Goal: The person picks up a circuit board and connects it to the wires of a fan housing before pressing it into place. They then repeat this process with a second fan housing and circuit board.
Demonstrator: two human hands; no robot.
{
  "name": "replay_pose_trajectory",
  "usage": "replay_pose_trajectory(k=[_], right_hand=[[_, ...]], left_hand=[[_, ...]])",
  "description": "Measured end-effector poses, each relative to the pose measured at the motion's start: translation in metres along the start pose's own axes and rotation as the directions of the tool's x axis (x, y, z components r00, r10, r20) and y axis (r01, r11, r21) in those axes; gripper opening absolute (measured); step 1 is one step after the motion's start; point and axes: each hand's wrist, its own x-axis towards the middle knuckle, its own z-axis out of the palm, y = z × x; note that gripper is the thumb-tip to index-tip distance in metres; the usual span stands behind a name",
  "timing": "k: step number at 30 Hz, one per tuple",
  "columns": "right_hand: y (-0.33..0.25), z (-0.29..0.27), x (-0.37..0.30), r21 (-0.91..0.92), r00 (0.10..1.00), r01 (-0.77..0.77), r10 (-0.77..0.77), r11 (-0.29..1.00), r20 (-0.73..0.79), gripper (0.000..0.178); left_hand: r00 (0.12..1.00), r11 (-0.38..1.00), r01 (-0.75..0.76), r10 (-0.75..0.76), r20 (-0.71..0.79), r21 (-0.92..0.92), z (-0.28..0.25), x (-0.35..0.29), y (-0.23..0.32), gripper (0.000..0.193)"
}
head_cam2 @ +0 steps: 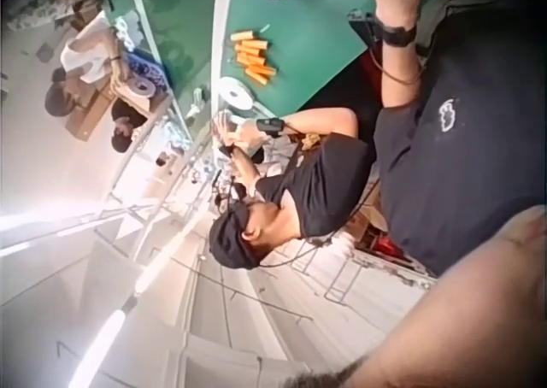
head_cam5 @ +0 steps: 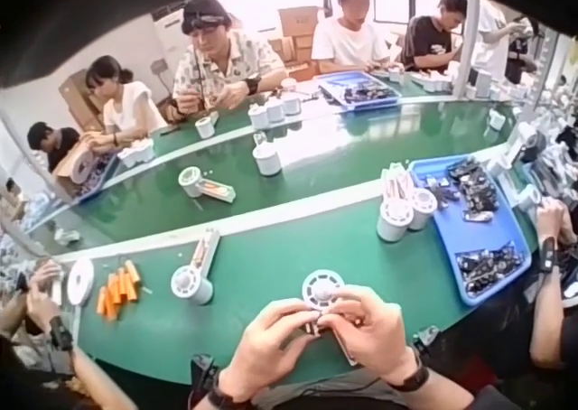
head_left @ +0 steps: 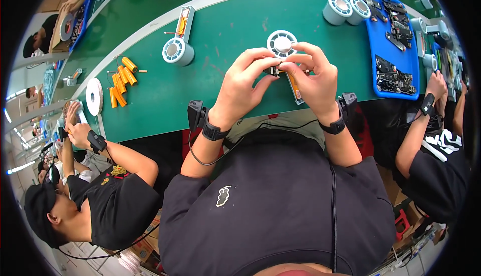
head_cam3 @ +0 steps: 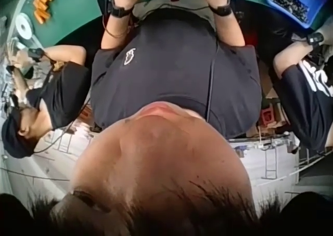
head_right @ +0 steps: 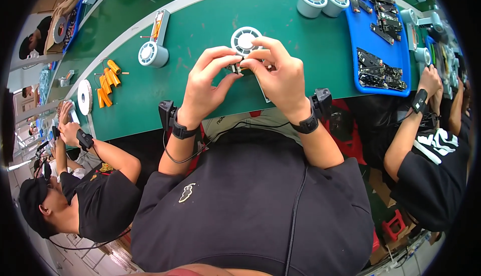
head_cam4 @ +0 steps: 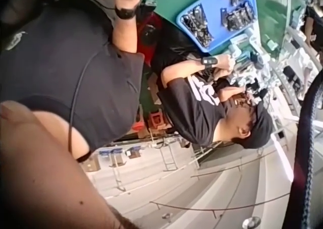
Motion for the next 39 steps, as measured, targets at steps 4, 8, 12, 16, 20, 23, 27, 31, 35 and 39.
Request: replay_pose_trajectory(k=[4,8,12,16,20,23,27,31,35,39], right_hand=[[0.006,-0.002,0.0,0.324,0.99,-0.141,0.134,0.935,0.046,0.029],[0.007,-0.015,0.005,0.5,0.972,-0.234,0.215,0.834,0.097,0.026],[0.001,-0.022,0.005,0.352,0.938,-0.343,0.296,0.871,0.182,0.019],[0.01,-0.017,0.005,0.007,0.982,-0.098,0.096,0.995,0.161,0.011],[0.013,-0.017,0.011,-0.194,0.967,0.226,-0.195,0.955,0.166,0.009],[0.012,-0.013,0.011,-0.197,0.943,0.316,-0.285,0.928,0.171,0.011],[0.01,-0.012,0.011,-0.159,0.939,0.323,-0.295,0.933,0.176,0.015],[0.009,-0.012,0.012,-0.158,0.933,0.334,-0.302,0.929,0.196,0.012],[0.01,-0.012,0.013,-0.114,0.94,0.297,-0.27,0.948,0.206,0.009],[0.003,-0.013,0.009,-0.034,0.957,0.161,-0.148,0.986,0.248,0.011]], left_hand=[[1.0,1.0,0.006,-0.006,0.011,0.004,-0.001,-0.002,0.0,0.042],[0.999,1.0,-0.027,0.026,0.047,0.011,-0.001,0.0,-0.001,0.04],[0.995,0.999,-0.043,0.044,0.095,-0.017,0.001,0.002,-0.002,0.041],[0.998,0.999,0.007,-0.005,0.062,-0.042,0.003,-0.001,-0.001,0.042],[0.999,0.999,0.004,-0.003,0.047,-0.035,0.003,0.003,-0.001,0.043],[1.0,0.999,0.014,-0.013,0.024,-0.039,0.005,0.003,-0.001,0.043],[1.0,0.999,-0.003,0.003,0.01,-0.035,0.003,0.002,-0.004,0.043],[1.0,0.999,-0.011,0.011,-0.003,-0.04,0.005,0.002,-0.006,0.043],[1.0,0.998,-0.015,0.014,-0.013,-0.065,0.006,0.0,-0.008,0.041],[0.998,0.999,-0.044,0.043,-0.053,-0.006,0.009,-0.001,-0.003,0.041]])
